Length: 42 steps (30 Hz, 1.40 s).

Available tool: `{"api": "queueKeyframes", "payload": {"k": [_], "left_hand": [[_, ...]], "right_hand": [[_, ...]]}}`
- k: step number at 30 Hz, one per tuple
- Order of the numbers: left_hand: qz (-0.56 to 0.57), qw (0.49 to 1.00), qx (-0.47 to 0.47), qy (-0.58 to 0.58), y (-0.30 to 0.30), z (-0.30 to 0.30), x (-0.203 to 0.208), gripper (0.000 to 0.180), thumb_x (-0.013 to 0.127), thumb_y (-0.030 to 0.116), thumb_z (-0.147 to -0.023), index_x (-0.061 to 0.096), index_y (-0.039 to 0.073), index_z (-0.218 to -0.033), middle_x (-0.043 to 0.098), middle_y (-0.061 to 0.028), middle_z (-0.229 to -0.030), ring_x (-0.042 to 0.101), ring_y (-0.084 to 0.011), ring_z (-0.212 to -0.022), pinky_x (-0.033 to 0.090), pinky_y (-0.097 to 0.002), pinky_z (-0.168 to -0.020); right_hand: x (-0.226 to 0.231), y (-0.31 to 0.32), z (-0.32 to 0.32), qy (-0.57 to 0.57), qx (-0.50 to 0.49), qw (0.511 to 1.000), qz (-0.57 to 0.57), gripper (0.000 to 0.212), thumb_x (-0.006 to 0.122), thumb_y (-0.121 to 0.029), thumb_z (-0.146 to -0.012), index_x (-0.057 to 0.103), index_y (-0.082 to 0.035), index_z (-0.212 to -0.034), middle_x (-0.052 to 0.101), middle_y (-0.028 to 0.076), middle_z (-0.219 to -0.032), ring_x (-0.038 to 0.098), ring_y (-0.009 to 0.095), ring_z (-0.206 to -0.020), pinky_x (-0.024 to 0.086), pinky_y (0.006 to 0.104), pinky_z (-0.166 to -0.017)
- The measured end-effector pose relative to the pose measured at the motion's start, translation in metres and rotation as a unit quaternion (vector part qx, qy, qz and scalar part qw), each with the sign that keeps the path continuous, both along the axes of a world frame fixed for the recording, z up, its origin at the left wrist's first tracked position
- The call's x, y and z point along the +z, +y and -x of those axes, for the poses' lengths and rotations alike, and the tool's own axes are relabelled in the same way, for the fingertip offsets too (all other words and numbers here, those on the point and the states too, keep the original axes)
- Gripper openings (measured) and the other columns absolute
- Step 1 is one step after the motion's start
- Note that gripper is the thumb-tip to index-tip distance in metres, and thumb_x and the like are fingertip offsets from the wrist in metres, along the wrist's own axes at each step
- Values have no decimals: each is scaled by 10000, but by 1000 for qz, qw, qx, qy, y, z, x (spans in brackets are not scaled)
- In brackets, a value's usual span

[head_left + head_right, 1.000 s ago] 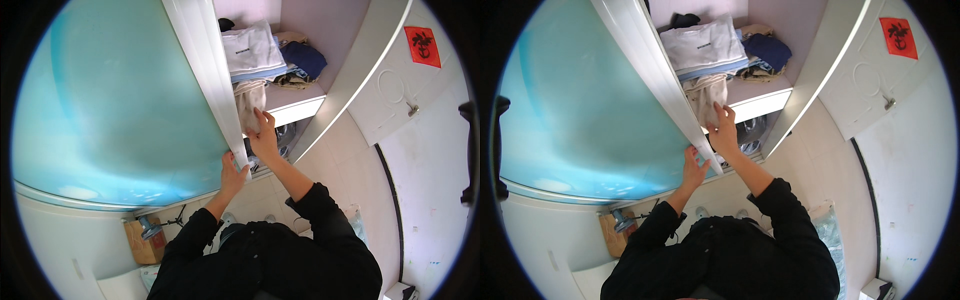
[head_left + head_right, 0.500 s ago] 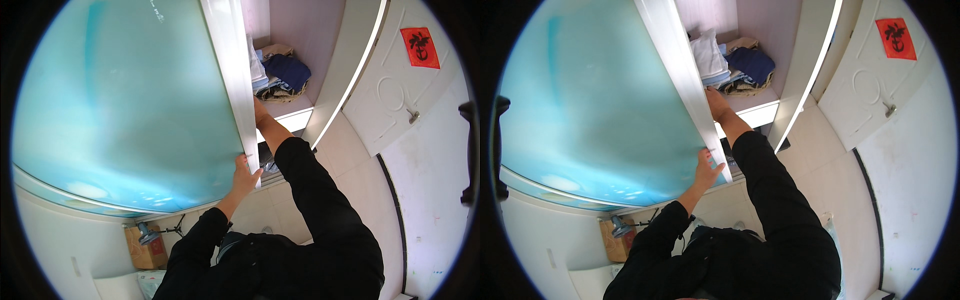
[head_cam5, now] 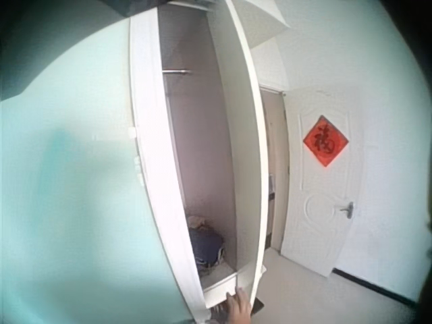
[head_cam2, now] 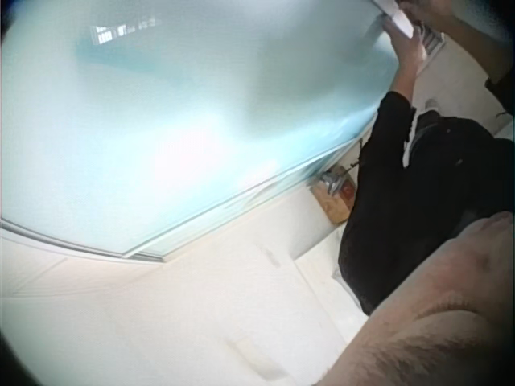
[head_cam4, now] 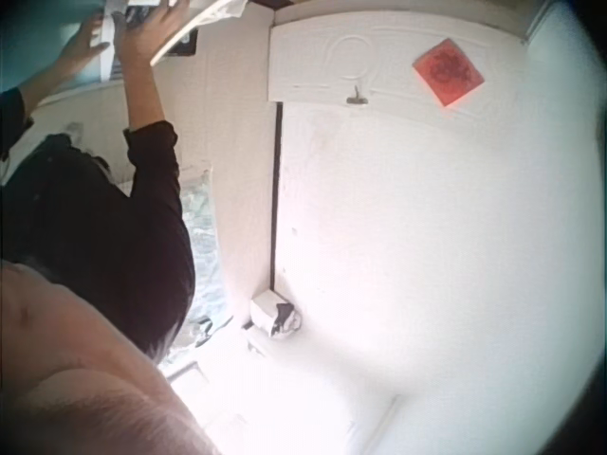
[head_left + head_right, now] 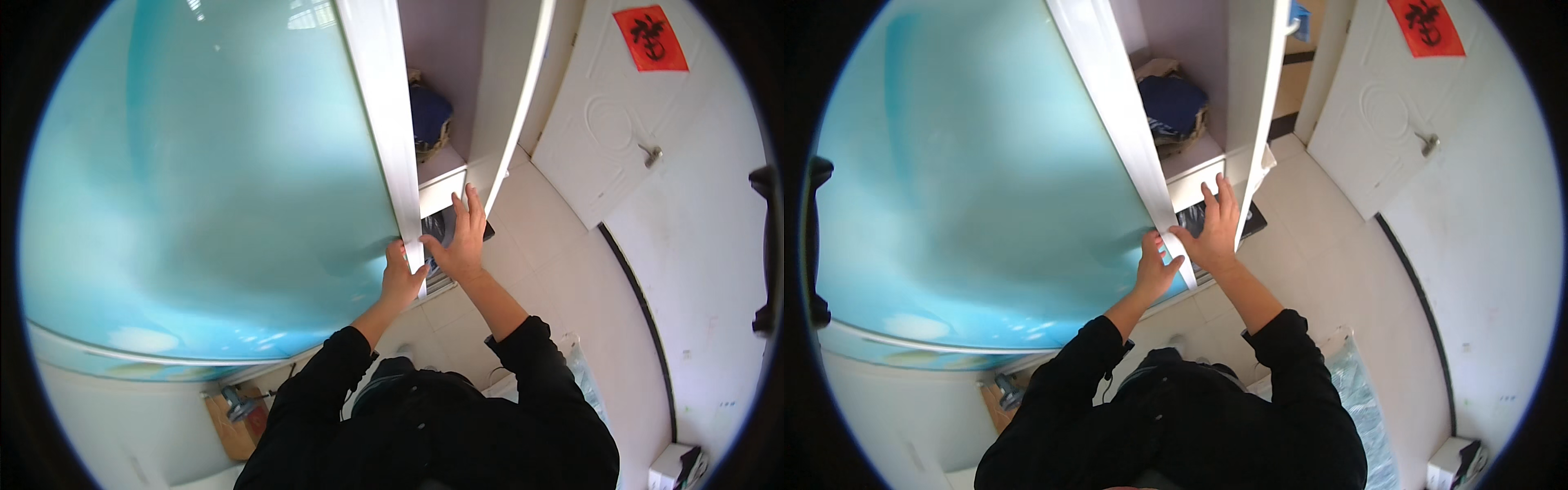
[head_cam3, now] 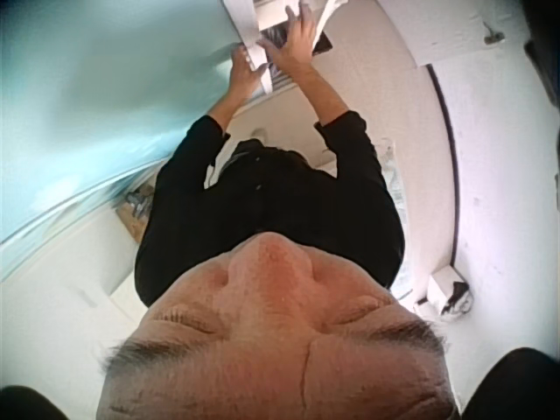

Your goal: The person folds several pieces of clothing on a bed, including pants, a white shirt, and a black garment. They then place the folded items into a wardrobe. The person also handles a hairbrush and a small black object, placing them on the bed.

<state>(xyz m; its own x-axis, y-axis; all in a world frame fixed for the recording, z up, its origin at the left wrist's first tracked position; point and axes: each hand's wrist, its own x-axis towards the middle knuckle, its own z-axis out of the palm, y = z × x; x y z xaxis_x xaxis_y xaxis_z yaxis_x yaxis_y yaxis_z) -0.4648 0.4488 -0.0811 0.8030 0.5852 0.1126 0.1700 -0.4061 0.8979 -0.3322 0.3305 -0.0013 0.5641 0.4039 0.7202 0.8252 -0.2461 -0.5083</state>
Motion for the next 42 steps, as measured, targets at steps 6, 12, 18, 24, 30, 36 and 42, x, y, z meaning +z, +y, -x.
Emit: {"api": "queueKeyframes", "payload": {"k": [6,12,18,24,30,36,42], "left_hand": [[16,998,-54,-38,-6,-45,-16,686,779,43,-874,378,62,-1431,497,-147,-1365,553,-314,-1264,494,-437,-1021],[-190,969,-148,-64,-7,-85,-41,659,738,216,-958,368,-25,-1447,460,-187,-1403,506,-320,-1296,444,-400,-1068],[2,980,-179,-91,-19,-102,-39,677,709,231,-983,329,-16,-1486,414,-189,-1474,463,-301,-1366,410,-397,-1131],[46,976,-187,-104,-42,-113,-21,709,684,234,-1000,281,-1,-1533,381,-185,-1524,427,-286,-1418,373,-401,-1183],[160,969,-167,-82,-54,-118,-17,852,707,186,-971,177,28,-1618,324,-180,-1576,361,-307,-1462,352,-473,-1196],[28,996,-79,14,-76,-129,-1,1038,807,79,-857,133,51,-1645,285,-227,-1625,317,-386,-1526,362,-481,-1180],[186,977,49,95,-127,-142,-4,919,766,67,-902,192,53,-1619,353,-207,-1580,468,-356,-1396,441,-499,-1096]], "right_hand": [[6,-3,12,14,-45,998,50,733,847,-286,-800,559,-50,-1433,379,226,-1611,335,451,-1487,295,565,-1171],[-15,-20,14,-103,-59,983,141,441,719,-217,-883,658,-101,-1304,531,55,-1517,448,305,-1427,368,514,-1183],[-13,-37,11,7,6,979,202,505,671,-338,-967,581,-57,-1378,498,117,-1550,408,310,-1480,374,498,-1194],[-29,-55,-15,30,26,977,210,682,581,-481,-1012,458,-31,-1510,381,228,-1621,359,366,-1510,332,481,-1220],[-54,-91,-60,115,210,945,224,714,586,-474,-1013,433,-5,-1530,374,238,-1629,354,401,-1512,321,497,-1233],[-82,-165,-121,117,265,923,255,670,573,-514,-1024,532,20,-1428,541,225,-1464,499,385,-1380,452,465,-1113],[-101,-262,-188,262,272,854,357,537,530,-459,-1062,588,-37,-1390,616,170,-1395,551,361,-1317,445,471,-1106]]}}
